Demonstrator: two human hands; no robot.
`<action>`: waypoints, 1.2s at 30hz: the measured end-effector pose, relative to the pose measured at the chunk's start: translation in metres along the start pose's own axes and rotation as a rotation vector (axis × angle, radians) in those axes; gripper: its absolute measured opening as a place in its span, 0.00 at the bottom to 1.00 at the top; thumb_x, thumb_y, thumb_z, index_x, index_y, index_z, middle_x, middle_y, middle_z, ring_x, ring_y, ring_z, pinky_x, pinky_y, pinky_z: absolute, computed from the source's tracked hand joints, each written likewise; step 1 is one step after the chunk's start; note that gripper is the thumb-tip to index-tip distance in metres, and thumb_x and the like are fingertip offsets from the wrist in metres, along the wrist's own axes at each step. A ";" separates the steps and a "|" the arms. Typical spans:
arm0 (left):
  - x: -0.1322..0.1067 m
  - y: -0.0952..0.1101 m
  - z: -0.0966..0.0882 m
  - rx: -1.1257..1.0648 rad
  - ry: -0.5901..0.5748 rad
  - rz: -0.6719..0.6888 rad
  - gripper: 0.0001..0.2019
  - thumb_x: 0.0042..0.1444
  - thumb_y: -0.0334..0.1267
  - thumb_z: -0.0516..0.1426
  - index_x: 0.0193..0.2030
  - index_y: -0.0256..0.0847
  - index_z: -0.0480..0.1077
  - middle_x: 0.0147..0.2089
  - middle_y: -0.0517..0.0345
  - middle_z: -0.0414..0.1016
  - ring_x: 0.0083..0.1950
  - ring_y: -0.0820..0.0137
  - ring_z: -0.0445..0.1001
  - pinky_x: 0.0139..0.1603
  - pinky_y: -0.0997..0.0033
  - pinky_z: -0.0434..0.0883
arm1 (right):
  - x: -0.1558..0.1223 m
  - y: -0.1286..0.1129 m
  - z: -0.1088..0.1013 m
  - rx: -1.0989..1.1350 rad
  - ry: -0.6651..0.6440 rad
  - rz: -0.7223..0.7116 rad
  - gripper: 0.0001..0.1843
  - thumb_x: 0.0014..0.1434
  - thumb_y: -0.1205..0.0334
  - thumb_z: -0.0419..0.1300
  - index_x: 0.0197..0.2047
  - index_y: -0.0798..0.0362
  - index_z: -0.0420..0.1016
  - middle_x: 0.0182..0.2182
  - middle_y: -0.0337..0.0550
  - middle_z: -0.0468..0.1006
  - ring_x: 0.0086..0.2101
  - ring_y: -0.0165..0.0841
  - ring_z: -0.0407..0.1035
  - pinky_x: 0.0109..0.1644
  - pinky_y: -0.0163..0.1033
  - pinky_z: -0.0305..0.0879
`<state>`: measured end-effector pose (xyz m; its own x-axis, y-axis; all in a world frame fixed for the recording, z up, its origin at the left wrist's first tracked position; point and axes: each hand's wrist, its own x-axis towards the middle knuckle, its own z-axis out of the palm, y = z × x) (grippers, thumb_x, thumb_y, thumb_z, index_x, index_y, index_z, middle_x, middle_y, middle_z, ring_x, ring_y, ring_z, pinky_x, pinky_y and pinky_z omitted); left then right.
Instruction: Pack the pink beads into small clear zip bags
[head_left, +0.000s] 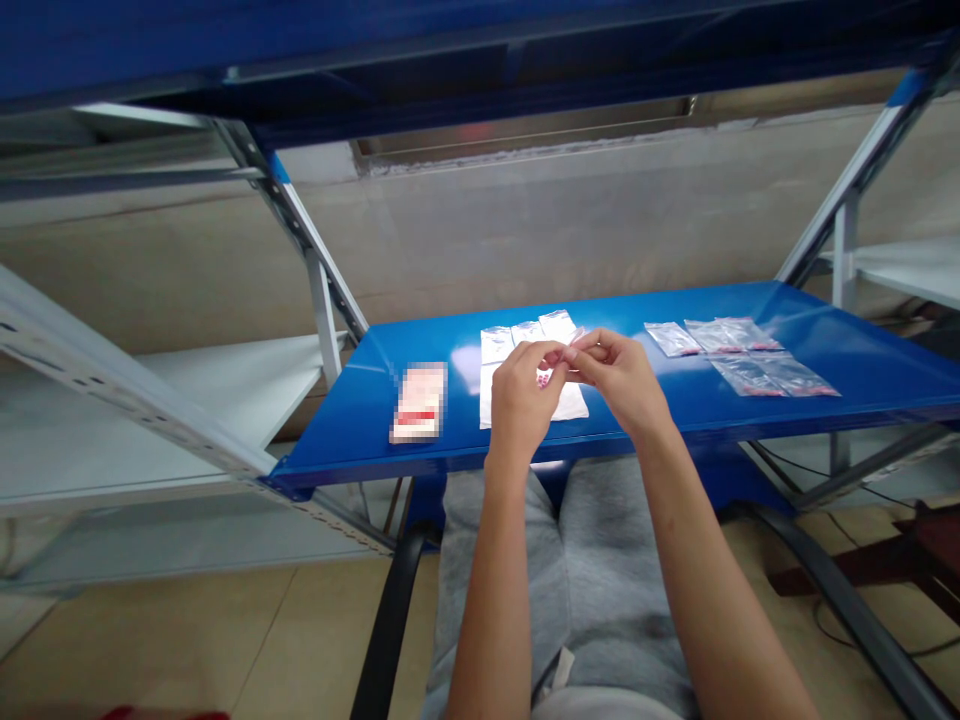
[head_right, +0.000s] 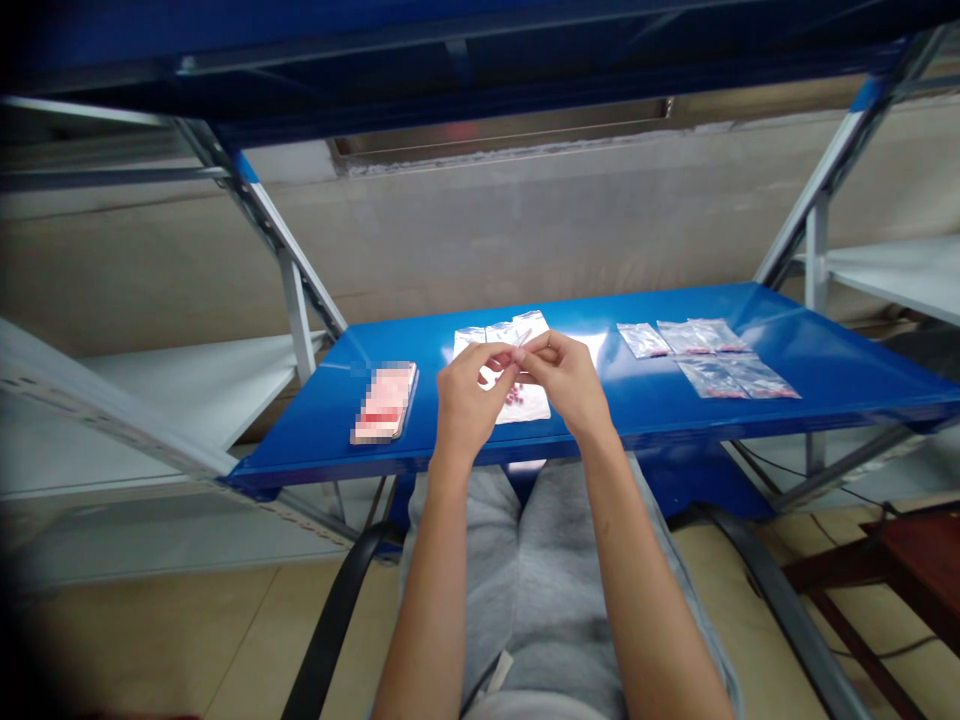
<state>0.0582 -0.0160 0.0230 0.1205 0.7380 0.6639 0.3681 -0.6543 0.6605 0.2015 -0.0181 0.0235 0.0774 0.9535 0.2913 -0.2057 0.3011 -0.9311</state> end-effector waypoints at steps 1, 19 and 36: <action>0.000 -0.001 -0.001 -0.009 0.003 -0.015 0.09 0.60 0.29 0.62 0.44 0.46 0.80 0.40 0.55 0.80 0.41 0.65 0.76 0.46 0.65 0.71 | 0.000 0.000 0.001 -0.005 -0.003 0.004 0.24 0.44 0.43 0.79 0.31 0.51 0.77 0.27 0.41 0.82 0.32 0.37 0.79 0.43 0.45 0.81; -0.002 -0.007 -0.019 -0.003 -0.088 -0.074 0.08 0.61 0.26 0.59 0.40 0.44 0.71 0.36 0.62 0.78 0.37 0.72 0.76 0.40 0.73 0.71 | -0.001 -0.003 -0.001 -0.518 -0.060 -0.103 0.09 0.58 0.57 0.67 0.30 0.52 0.77 0.26 0.41 0.82 0.29 0.37 0.79 0.37 0.40 0.76; -0.002 -0.011 -0.009 0.241 -0.034 0.086 0.08 0.63 0.25 0.53 0.39 0.43 0.68 0.39 0.57 0.73 0.42 0.67 0.72 0.44 0.68 0.70 | -0.007 -0.012 0.004 -0.866 -0.022 -0.093 0.08 0.58 0.68 0.61 0.27 0.51 0.70 0.25 0.40 0.80 0.27 0.36 0.77 0.33 0.37 0.65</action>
<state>0.0462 -0.0119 0.0177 0.1903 0.6888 0.6996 0.5641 -0.6599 0.4963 0.1991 -0.0289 0.0339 0.0363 0.9282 0.3702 0.6153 0.2712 -0.7402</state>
